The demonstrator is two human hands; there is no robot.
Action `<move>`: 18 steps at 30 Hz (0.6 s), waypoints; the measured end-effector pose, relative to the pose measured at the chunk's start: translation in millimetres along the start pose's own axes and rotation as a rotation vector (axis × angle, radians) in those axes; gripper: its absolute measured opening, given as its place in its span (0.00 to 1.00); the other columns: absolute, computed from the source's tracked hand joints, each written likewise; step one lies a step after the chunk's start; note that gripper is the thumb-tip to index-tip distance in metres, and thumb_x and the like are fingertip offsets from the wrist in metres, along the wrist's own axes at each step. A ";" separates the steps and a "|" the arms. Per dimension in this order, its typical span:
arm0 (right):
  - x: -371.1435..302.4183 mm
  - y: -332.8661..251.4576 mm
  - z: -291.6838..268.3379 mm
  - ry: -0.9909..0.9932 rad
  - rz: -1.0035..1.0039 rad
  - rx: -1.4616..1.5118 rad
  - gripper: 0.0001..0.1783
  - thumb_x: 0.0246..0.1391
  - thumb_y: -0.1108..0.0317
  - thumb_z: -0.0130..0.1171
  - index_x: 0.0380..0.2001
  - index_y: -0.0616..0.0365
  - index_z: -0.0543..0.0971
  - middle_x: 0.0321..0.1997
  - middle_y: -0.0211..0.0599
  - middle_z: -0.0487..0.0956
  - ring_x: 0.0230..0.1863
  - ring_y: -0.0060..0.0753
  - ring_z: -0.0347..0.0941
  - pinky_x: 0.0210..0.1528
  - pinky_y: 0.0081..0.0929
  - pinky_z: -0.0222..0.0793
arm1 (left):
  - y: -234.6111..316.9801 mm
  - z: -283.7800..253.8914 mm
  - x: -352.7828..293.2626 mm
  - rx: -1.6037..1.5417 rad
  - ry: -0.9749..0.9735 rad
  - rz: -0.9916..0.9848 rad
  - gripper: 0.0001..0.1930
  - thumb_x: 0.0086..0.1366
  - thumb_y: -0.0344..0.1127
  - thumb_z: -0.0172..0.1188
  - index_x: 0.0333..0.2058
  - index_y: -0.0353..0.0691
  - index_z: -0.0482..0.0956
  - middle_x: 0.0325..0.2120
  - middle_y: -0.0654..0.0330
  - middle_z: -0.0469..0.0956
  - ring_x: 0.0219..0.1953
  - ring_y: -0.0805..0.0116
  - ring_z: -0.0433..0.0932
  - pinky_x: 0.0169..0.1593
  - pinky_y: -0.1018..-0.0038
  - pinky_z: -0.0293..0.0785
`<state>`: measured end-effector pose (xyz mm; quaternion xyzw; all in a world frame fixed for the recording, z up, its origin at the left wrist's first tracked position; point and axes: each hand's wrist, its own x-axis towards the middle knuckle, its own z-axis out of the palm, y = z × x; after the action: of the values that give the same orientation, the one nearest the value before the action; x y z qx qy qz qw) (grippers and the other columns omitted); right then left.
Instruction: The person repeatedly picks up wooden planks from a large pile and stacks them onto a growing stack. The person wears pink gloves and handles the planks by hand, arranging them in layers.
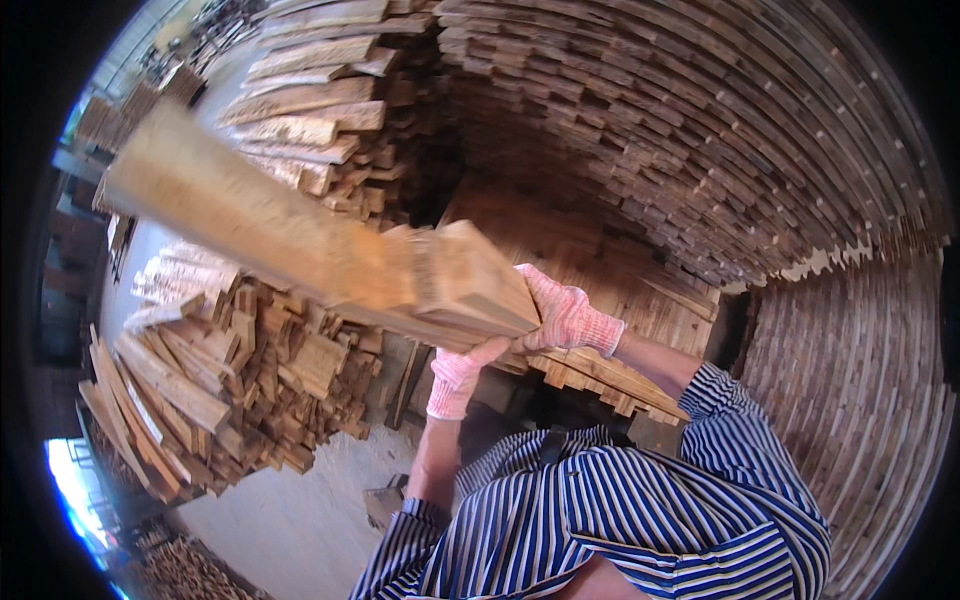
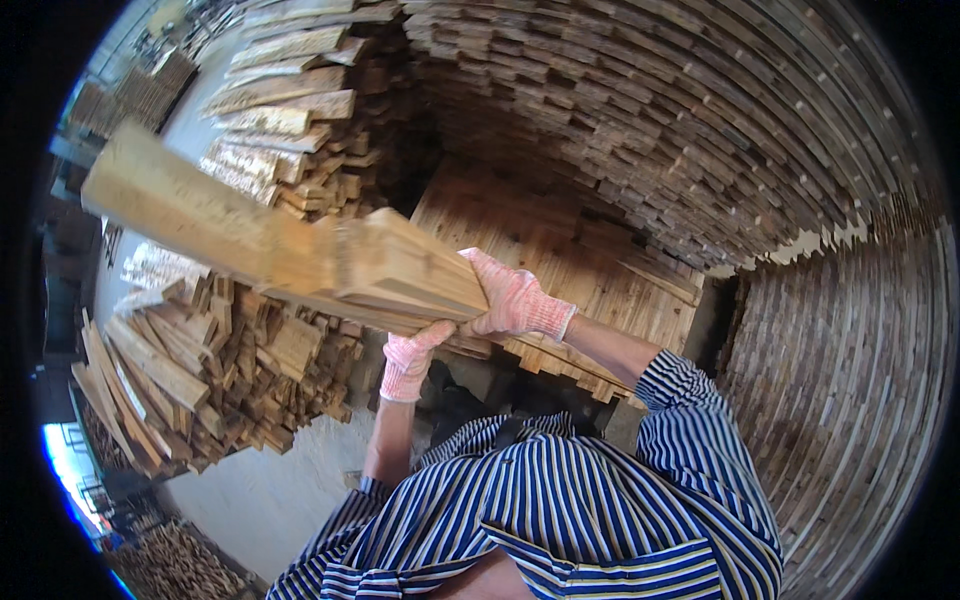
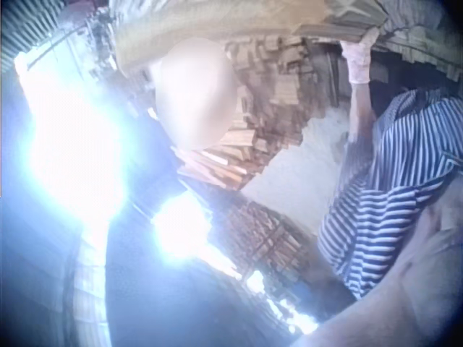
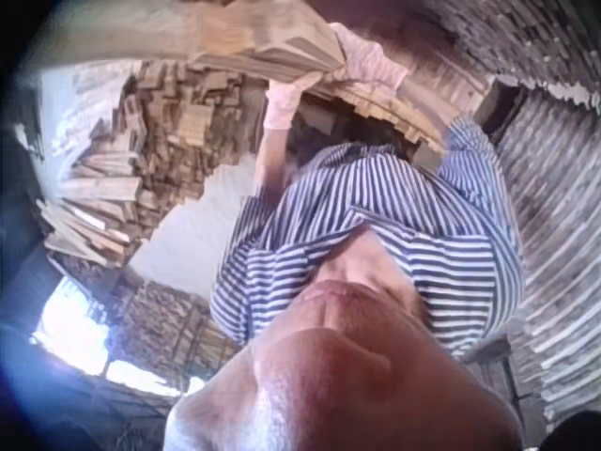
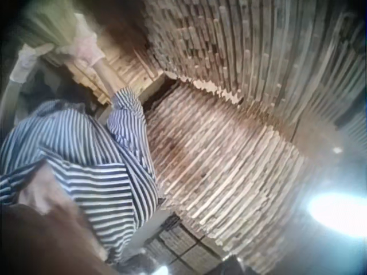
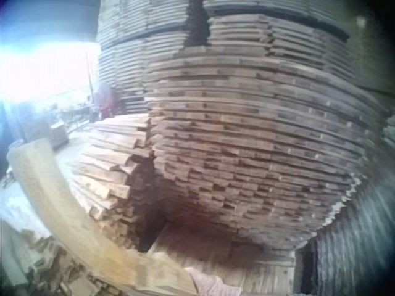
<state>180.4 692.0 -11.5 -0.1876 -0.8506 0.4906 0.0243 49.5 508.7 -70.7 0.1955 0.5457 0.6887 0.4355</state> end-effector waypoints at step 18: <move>100.8 285.8 49.3 0.325 0.231 0.228 0.66 0.33 0.51 0.84 0.72 0.51 0.54 0.66 0.50 0.70 0.68 0.47 0.67 0.69 0.40 0.65 | -122.0 -8.1 249.9 1.055 -0.695 -0.177 0.44 0.56 0.60 0.73 0.66 0.45 0.68 0.63 0.60 0.74 0.64 0.64 0.71 0.68 0.67 0.68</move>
<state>160.1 814.0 -292.5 -0.3564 -0.7475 0.5462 0.1258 -45.5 710.3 -237.3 0.5499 0.6524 0.1849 0.4877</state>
